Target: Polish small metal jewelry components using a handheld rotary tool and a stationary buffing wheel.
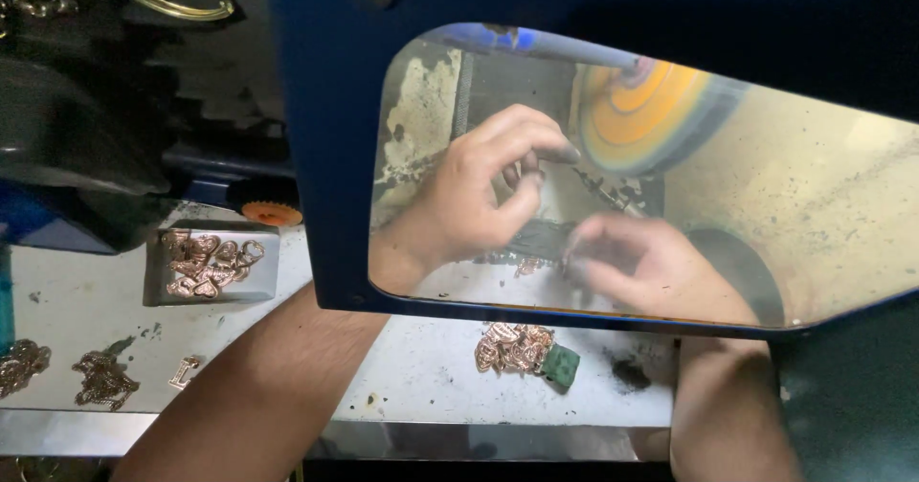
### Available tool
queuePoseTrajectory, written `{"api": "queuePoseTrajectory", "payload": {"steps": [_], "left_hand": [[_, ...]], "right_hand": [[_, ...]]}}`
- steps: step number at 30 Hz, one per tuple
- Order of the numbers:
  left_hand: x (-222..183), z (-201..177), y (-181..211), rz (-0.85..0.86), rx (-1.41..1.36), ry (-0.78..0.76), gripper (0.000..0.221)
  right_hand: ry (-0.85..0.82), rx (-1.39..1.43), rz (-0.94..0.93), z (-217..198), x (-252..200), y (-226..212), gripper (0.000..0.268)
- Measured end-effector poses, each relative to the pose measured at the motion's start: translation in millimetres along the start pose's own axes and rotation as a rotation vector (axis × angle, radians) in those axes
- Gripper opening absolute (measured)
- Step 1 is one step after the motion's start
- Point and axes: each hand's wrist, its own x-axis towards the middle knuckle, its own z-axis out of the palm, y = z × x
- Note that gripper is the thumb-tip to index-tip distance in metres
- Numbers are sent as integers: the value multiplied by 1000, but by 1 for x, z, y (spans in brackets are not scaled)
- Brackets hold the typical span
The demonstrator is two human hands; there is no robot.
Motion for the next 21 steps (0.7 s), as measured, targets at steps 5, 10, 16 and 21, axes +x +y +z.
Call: {"api": "queuePoseTrajectory", "payload": {"steps": [5, 10, 16, 21], "left_hand": [[3, 5, 12, -160, -41, -215, 35], [5, 10, 9, -293, -11, -210, 33], [13, 11, 22, -474, -72, -201, 23], [16, 9, 29, -596, -168, -110, 29]], "right_hand": [[259, -7, 62, -2, 10, 18, 28], [370, -19, 91, 3, 16, 24, 36], [497, 125, 125, 3, 14, 0, 33], [496, 454, 37, 6, 8, -9, 15]]}}
